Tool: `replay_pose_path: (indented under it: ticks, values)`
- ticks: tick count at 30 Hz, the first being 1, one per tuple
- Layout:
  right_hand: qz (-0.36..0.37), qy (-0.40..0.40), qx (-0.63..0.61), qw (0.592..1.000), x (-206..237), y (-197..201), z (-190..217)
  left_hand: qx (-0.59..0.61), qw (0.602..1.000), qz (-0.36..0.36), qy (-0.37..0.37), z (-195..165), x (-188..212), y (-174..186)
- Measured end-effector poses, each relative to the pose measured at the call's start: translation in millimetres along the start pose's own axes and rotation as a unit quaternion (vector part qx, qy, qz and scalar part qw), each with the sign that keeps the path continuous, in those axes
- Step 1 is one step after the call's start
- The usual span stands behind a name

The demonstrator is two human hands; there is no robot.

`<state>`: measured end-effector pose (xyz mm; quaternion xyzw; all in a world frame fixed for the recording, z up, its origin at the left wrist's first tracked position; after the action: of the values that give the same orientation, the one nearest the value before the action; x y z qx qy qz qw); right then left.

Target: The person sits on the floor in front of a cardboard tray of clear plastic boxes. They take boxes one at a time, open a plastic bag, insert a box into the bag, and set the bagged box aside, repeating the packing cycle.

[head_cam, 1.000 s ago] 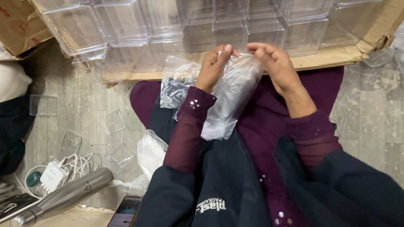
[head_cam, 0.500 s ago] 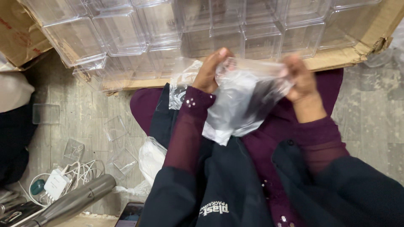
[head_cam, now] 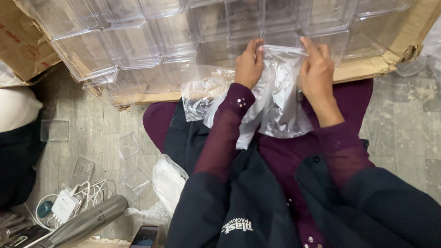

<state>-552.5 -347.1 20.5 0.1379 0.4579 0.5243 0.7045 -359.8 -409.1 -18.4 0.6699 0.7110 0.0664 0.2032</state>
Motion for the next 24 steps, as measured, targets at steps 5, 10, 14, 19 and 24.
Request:
replay_pose_path:
  ticks: [5, 10, 14, 19, 24]
  values:
    - [-0.015, -0.201, -0.363, 0.910, 21.0, 22.2, -0.5, 0.164, 0.979, 0.109, 0.051, -17.2, 27.2, 36.6]
    - [0.051, -0.219, -0.351, 0.909, 63.8, 4.5, -7.4, 0.134, 0.984, 0.118, -0.010, -11.8, 56.5, 54.5]
    - [0.085, -0.139, -0.043, 0.986, 69.1, -9.5, -15.2, -0.049, 0.997, 0.065, -0.010, -5.1, 63.6, 48.8]
    - [0.230, -0.350, -0.563, 0.712, 49.7, -2.1, -0.5, 0.029, 0.996, 0.040, -0.067, -14.7, 40.9, 47.0]
    - [0.383, -0.184, -0.569, 0.704, 61.9, 4.3, 33.3, 0.011, 0.993, 0.070, -0.092, -19.0, 25.7, 48.6]
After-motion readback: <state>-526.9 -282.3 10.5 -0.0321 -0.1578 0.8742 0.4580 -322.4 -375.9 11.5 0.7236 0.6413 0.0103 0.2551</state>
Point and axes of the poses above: each hand's wrist, its own x-axis away from the middle knuckle, its own y-axis out of the back of the hand, z = x × y, the point moved 1 cm from there along -x, towards the middle knuckle, and after that the axes turned 1 degree about x, right-handed, at the moved point
